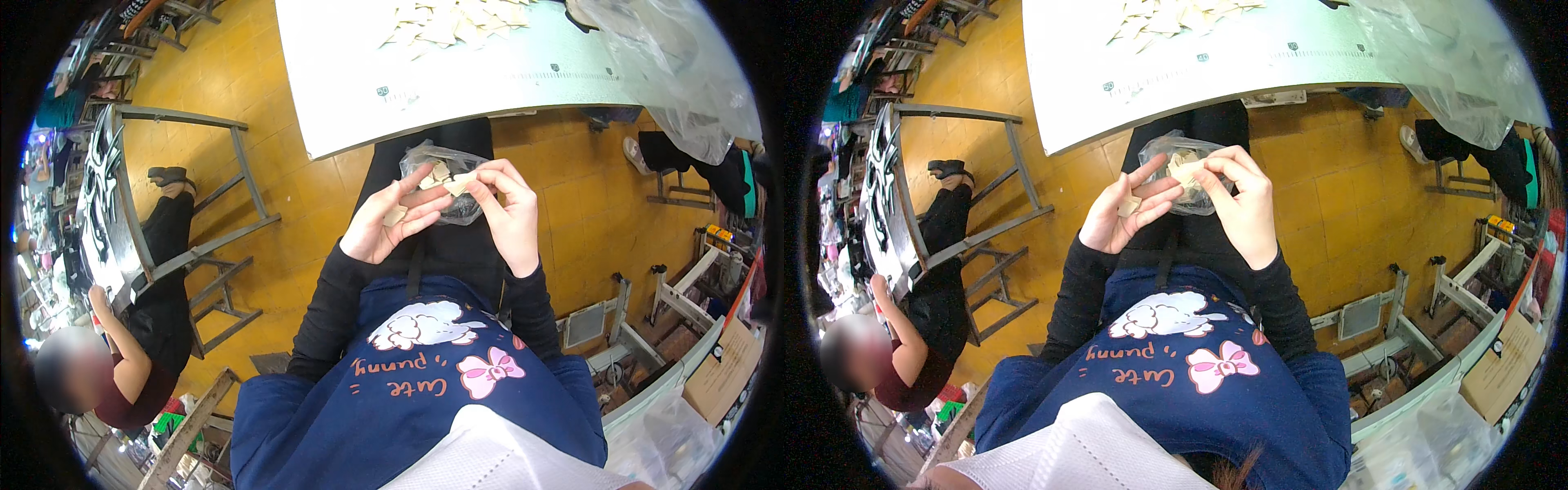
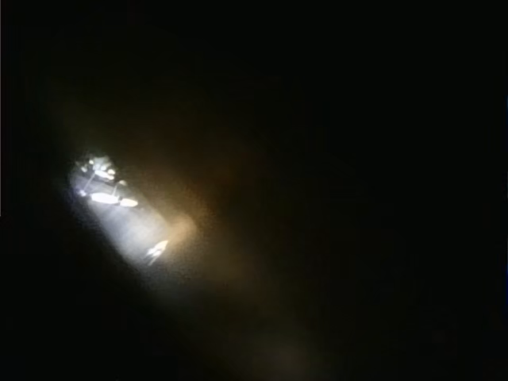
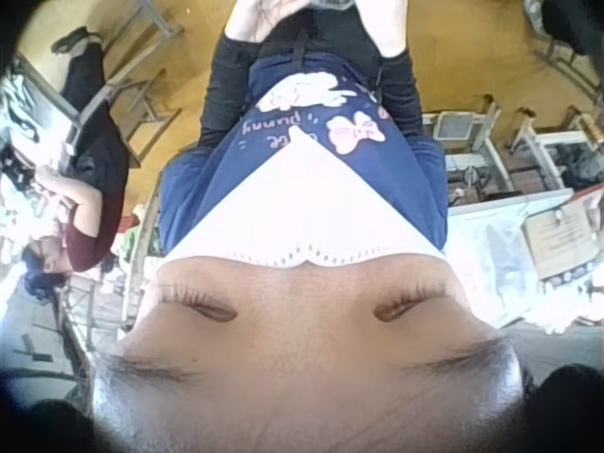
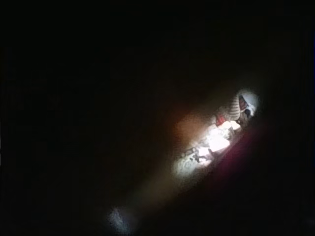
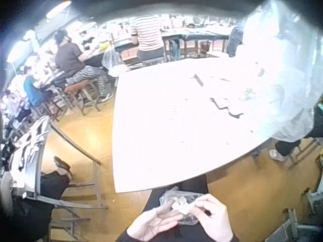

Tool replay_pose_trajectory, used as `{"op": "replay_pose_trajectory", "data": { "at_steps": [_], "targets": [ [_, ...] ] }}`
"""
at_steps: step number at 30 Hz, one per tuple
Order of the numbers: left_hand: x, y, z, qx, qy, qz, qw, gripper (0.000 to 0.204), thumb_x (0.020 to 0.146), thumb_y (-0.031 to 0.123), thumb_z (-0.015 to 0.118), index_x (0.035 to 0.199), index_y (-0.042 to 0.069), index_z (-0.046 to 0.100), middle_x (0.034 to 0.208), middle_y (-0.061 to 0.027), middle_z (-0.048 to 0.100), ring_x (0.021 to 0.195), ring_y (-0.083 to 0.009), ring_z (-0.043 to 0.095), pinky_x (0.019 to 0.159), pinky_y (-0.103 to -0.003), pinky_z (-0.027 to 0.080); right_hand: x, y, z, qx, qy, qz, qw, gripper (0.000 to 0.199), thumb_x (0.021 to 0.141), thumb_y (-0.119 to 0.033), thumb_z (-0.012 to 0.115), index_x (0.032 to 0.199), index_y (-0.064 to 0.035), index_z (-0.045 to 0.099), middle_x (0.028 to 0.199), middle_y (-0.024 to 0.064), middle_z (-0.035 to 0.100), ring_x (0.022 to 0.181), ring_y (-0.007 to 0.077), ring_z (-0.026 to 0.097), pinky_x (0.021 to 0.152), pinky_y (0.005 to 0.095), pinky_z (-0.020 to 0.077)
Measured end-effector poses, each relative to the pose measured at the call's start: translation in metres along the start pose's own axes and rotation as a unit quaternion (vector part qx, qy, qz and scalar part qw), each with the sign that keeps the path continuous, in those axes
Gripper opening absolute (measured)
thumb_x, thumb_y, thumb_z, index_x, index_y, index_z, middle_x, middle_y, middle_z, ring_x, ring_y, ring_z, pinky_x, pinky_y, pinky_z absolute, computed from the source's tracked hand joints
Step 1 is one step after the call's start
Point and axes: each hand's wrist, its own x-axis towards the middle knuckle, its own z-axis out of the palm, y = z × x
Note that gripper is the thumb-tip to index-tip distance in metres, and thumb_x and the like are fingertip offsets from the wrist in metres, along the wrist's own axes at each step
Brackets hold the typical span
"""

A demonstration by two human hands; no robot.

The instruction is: The person picks up small beige material pieces from a table and places them into a clear plastic bag. The person repeats this action continuously, handling the pieces one at a time or in small groups.

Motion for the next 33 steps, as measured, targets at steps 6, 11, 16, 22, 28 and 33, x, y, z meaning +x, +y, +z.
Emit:
{"op": "replay_pose_trajectory", "data": {
  "at_steps": [6, 11, 16, 22, 28, 33],
  "targets": [
    [0.004, -0.007, -0.01, -0.205, -0.035, 0.005, 0.978, 0.09, 0.098, 0.067, 0.026, 0.153, -0.004, 0.015, 0.149, -0.0286, 0.036, 0.138, -0.034, 0.042, 0.108, -0.039, 0.046, 0.001, 0.002, 0.011, -0.224, -0.006, -0.057, 0.973, 0.028, 0.081, -0.019, 0.075, 0.104, -0.0031, 0.07, 0.104, 0.0109, 0.063, 0.097, 0.0311, 0.061, 0.084, 0.0405, 0.0506],
    [0.01, -0.017, -0.012, -0.196, -0.086, -0.009, 0.977, 0.086, 0.099, 0.068, 0.022, 0.14, -0.006, 0.039, 0.13, -0.0202, 0.055, 0.12, -0.0257, 0.059, 0.097, -0.034, 0.054, -0.003, -0.009, 0.025, -0.209, -0.12, -0.205, 0.949, 0.042, 0.074, -0.023, 0.078, 0.111, -0.0086, 0.067, 0.112, 0.0067, 0.059, 0.105, 0.0286, 0.057, 0.089, 0.0423, 0.0458],
    [0.012, -0.018, -0.008, -0.202, -0.044, -0.045, 0.977, 0.075, 0.103, 0.058, 0.025, 0.137, -0.006, 0.041, 0.124, -0.0184, 0.057, 0.11, -0.0241, 0.063, 0.096, -0.036, 0.056, 0.0, -0.005, 0.033, -0.126, -0.084, -0.183, 0.971, 0.024, 0.072, -0.008, 0.079, 0.095, -0.0045, 0.071, 0.097, 0.0062, 0.066, 0.093, 0.0267, 0.062, 0.08, 0.0361, 0.0502],
    [0.009, -0.01, 0.015, -0.117, 0.107, -0.073, 0.985, 0.064, 0.107, 0.047, 0.031, 0.14, -0.007, 0.041, 0.12, -0.0194, 0.06, 0.099, -0.021, 0.066, 0.089, -0.034, 0.057, -0.003, -0.002, 0.016, -0.051, 0.003, -0.137, 0.989, 0.016, 0.073, 0.004, 0.077, 0.086, -0.0005, 0.07, 0.086, 0.0098, 0.068, 0.08, 0.0218, 0.066, 0.071, 0.03, 0.0518],
    [-0.006, 0.016, -0.006, 0.134, 0.111, -0.091, 0.981, 0.064, 0.107, 0.044, 0.03, 0.12, -0.01, 0.062, 0.056, -0.007, 0.059, 0.046, -0.0128, 0.055, 0.046, -0.023, 0.044, 0.014, -0.01, -0.005, -0.119, -0.035, -0.09, 0.988, 0.017, 0.08, -0.004, 0.074, 0.096, 0.0008, 0.071, 0.092, 0.0122, 0.069, 0.084, 0.0234, 0.066, 0.078, 0.0313, 0.0522],
    [-0.017, 0.033, -0.013, 0.141, 0.039, -0.028, 0.989, 0.059, 0.108, 0.039, 0.029, 0.117, -0.009, 0.062, 0.047, 0.0005, 0.044, 0.036, -0.0061, 0.036, 0.039, -0.02, 0.032, 0.058, -0.034, -0.028, -0.102, 0.103, -0.134, 0.98, 0.013, 0.083, -0.004, 0.072, 0.095, 0.001, 0.071, 0.088, 0.0117, 0.068, 0.077, 0.0216, 0.066, 0.071, 0.0302, 0.0524]
  ]
}}
